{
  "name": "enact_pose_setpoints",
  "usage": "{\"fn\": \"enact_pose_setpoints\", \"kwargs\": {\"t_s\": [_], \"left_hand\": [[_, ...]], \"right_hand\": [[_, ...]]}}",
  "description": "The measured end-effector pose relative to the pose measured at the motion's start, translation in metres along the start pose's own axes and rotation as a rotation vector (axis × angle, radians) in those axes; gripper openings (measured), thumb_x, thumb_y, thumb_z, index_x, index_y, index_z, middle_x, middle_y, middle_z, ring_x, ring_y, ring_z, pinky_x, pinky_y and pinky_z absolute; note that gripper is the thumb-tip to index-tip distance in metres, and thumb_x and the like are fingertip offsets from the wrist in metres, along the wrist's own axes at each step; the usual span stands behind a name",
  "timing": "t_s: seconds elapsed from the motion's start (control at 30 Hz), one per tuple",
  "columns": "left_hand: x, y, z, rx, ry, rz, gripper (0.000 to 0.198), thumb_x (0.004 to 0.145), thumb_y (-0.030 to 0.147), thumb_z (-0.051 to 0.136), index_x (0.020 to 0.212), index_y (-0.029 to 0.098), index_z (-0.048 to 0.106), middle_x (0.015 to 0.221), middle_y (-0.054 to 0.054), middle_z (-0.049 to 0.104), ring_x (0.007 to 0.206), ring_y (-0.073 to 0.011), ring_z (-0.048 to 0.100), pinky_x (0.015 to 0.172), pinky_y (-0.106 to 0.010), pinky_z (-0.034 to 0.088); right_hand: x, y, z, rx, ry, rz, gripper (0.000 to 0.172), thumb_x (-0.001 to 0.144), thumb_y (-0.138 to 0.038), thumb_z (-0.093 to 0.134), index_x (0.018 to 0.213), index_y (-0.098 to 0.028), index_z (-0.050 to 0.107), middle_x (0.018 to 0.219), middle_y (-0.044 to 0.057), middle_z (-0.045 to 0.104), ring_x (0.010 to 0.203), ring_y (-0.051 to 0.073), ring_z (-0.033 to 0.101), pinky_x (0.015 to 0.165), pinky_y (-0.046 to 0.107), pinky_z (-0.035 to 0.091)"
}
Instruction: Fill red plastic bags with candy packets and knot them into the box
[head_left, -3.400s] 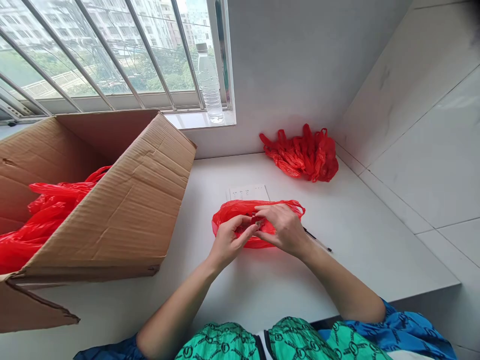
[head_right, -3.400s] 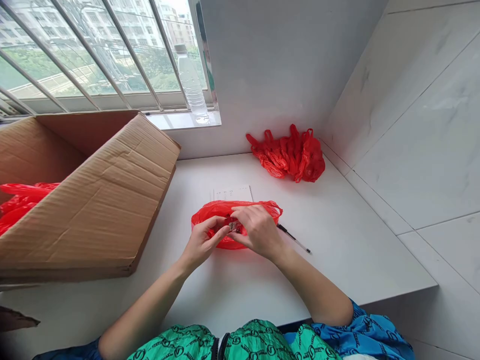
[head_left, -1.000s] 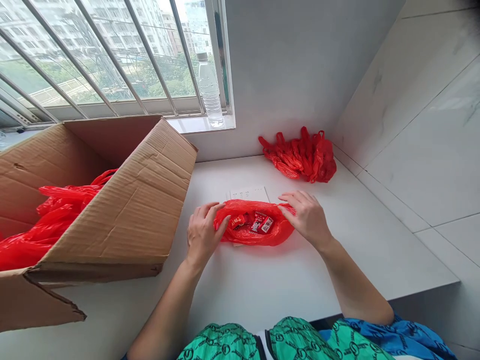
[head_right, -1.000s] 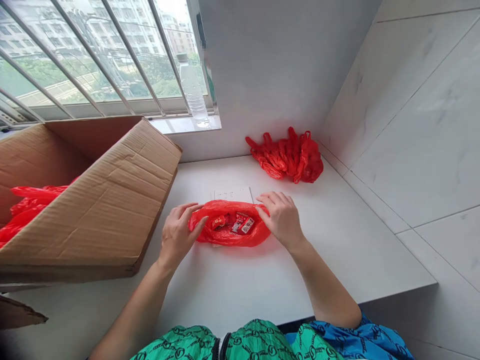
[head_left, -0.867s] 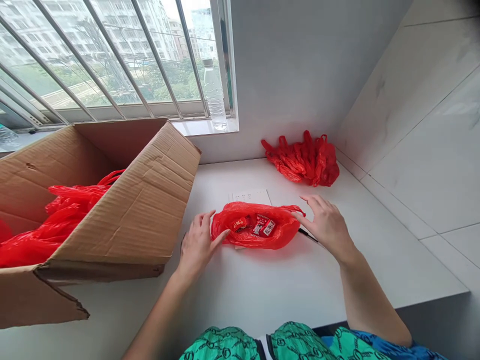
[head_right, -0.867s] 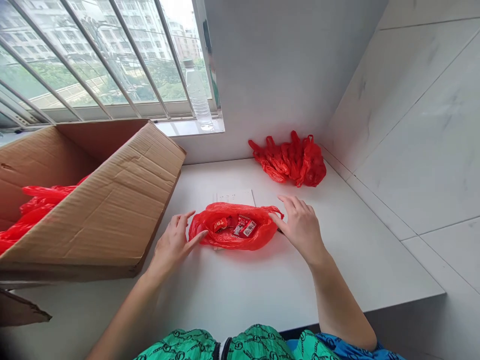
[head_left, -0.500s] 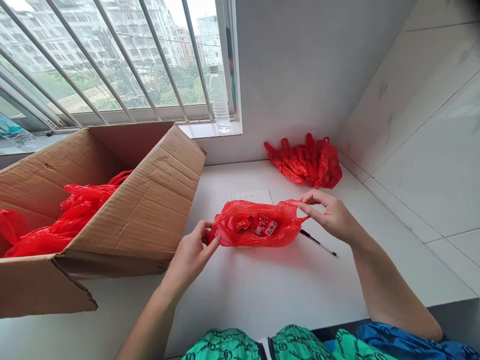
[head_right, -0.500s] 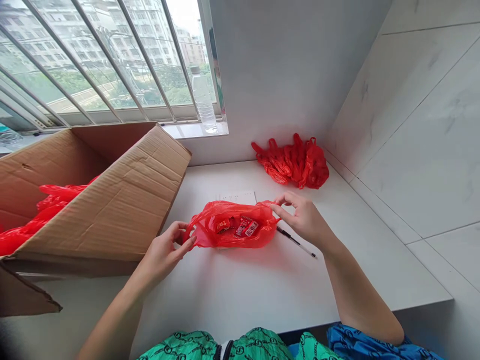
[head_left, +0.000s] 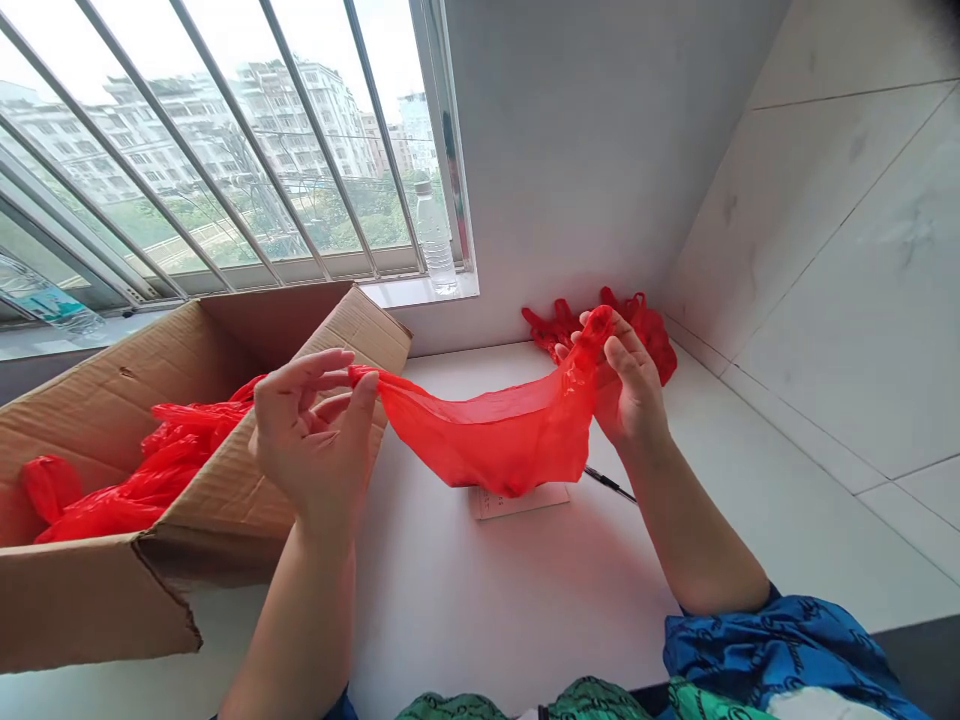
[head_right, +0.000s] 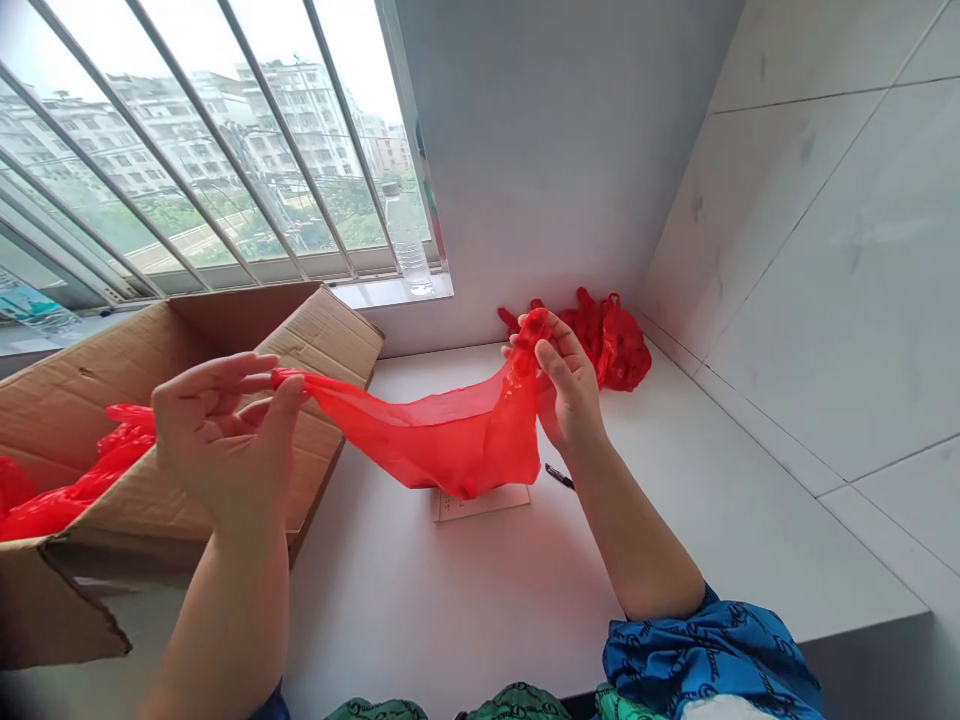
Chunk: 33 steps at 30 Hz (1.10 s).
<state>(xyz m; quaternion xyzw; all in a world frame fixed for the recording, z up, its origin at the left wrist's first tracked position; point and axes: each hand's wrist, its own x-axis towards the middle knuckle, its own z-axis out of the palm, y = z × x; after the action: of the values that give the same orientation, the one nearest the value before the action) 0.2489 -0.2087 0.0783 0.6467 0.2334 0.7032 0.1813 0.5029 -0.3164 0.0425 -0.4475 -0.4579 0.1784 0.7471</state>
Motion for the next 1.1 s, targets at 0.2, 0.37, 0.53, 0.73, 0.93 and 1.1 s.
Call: {"fn": "enact_pose_setpoints", "kwargs": {"t_s": [0.2, 0.37, 0.53, 0.73, 0.93, 1.1], "left_hand": [[-0.011, 0.013, 0.032, -0.231, -0.235, -0.212, 0.020, 0.082, 0.023, 0.077, 0.099, 0.020, 0.067, 0.096, -0.004, 0.071, 0.085, -0.0132, 0.067, 0.070, -0.023, 0.060], [-0.034, 0.020, 0.061, -0.469, -0.676, -0.272, 0.013, 0.089, 0.026, 0.070, 0.100, 0.019, 0.068, 0.098, -0.006, 0.071, 0.088, -0.0166, 0.069, 0.075, -0.028, 0.060], [-0.058, -0.011, 0.072, -0.317, -0.488, -0.226, 0.047, 0.083, 0.032, 0.075, 0.126, 0.026, 0.056, 0.129, -0.009, 0.059, 0.114, -0.0212, 0.061, 0.091, -0.034, 0.053], [-0.073, -0.032, 0.072, -0.506, -1.006, -0.697, 0.045, 0.086, 0.039, 0.070, 0.126, 0.022, 0.058, 0.106, -0.008, 0.070, 0.093, -0.0224, 0.068, 0.081, -0.032, 0.053], [-0.066, -0.044, 0.070, -0.904, -0.845, -1.191, 0.035, 0.080, 0.029, 0.074, 0.112, 0.019, 0.063, 0.093, -0.006, 0.071, 0.082, -0.0176, 0.068, 0.076, -0.028, 0.052], [-0.071, -0.040, 0.072, -0.827, -0.756, -1.117, 0.041, 0.073, 0.020, 0.078, 0.111, 0.020, 0.060, 0.092, -0.004, 0.070, 0.079, -0.0158, 0.067, 0.073, -0.026, 0.052]], "right_hand": [[-0.016, 0.004, 0.021, 0.080, -0.318, 0.066, 0.083, 0.083, -0.048, 0.075, 0.151, -0.048, 0.029, 0.162, 0.002, 0.027, 0.088, 0.016, 0.064, 0.079, 0.038, 0.060], [-0.028, 0.017, 0.039, -0.128, -0.452, -0.001, 0.052, 0.086, -0.045, 0.073, 0.135, -0.033, 0.060, 0.135, 0.007, 0.055, 0.108, 0.022, 0.060, 0.093, 0.039, 0.054], [-0.023, 0.026, 0.040, -0.029, -0.256, 0.191, 0.038, 0.098, -0.052, 0.053, 0.116, -0.025, 0.072, 0.104, 0.005, 0.067, 0.058, 0.009, 0.050, 0.055, 0.027, 0.046], [-0.012, 0.030, 0.029, 0.160, -0.142, 0.370, 0.037, 0.093, -0.052, 0.060, 0.119, -0.025, 0.066, 0.070, -0.004, 0.057, 0.048, 0.007, 0.042, 0.046, 0.022, 0.037], [-0.011, 0.021, 0.014, -0.057, -0.525, 0.289, 0.027, 0.093, -0.044, 0.063, 0.106, -0.021, 0.068, 0.079, 0.001, 0.066, 0.072, 0.015, 0.062, 0.070, 0.029, 0.052], [-0.014, 0.023, 0.018, -0.465, -0.438, -0.073, 0.012, 0.088, -0.026, 0.067, 0.100, -0.022, 0.066, 0.099, 0.004, 0.063, 0.090, 0.018, 0.063, 0.077, 0.030, 0.052]]}}
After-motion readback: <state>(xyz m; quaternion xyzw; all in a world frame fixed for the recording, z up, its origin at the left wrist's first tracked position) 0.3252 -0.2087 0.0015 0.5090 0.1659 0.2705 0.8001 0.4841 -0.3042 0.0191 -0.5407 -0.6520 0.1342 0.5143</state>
